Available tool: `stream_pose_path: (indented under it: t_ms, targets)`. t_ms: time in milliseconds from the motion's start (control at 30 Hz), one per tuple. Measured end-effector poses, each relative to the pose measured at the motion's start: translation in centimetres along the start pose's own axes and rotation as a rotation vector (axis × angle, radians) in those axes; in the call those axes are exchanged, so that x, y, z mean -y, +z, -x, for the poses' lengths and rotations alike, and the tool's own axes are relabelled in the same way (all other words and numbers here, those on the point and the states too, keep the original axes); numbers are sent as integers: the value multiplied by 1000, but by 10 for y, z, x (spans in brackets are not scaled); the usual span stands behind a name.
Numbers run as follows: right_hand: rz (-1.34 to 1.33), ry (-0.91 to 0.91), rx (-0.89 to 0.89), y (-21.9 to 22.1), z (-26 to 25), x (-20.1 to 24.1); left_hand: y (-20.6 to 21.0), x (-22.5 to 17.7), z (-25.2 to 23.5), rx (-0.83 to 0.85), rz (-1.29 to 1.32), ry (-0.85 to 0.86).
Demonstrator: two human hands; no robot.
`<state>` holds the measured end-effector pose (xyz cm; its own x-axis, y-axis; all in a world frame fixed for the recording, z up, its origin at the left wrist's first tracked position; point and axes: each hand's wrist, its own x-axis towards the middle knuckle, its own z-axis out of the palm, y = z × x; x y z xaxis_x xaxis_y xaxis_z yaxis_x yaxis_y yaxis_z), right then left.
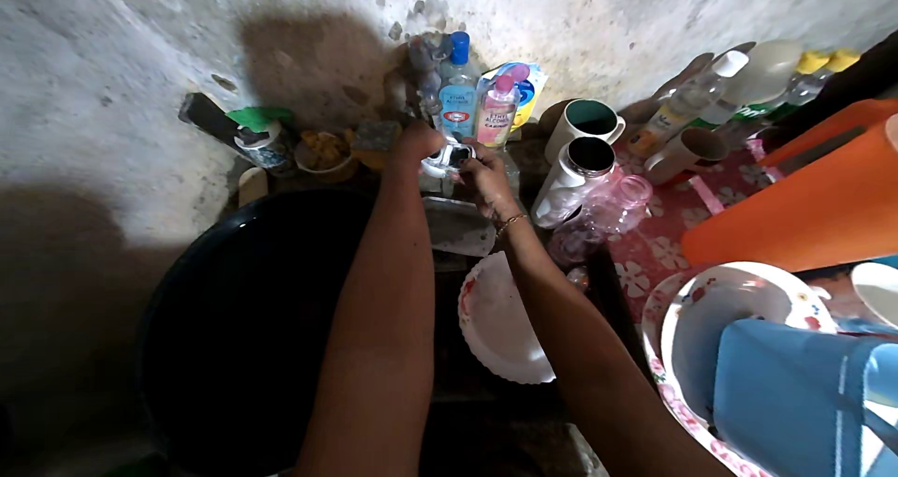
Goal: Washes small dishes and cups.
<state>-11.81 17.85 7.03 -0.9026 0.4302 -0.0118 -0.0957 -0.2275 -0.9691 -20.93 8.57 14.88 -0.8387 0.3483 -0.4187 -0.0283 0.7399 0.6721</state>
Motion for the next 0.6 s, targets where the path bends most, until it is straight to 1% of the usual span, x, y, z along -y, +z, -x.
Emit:
stream_pose_path:
  t_ms: [100, 267, 400, 467, 600]
  targets:
    - [-49, 34, -1, -2, 1, 2, -1, -2, 2, -7, -8, 4]
    - [-135, 62, -55, -10, -1, 3, -2, 1, 3, -45, 193, -9]
    - [-168, 47, -44, -16, 3, 5, -2, 2, 0, -66, 261, -40]
    - [-139, 46, -64, -12, 5, 7, -1, 3, -1, -60, 278, -40]
    - [4, -20, -80, -4, 5, 4, -1, 5, -1, -86, 315, -17]
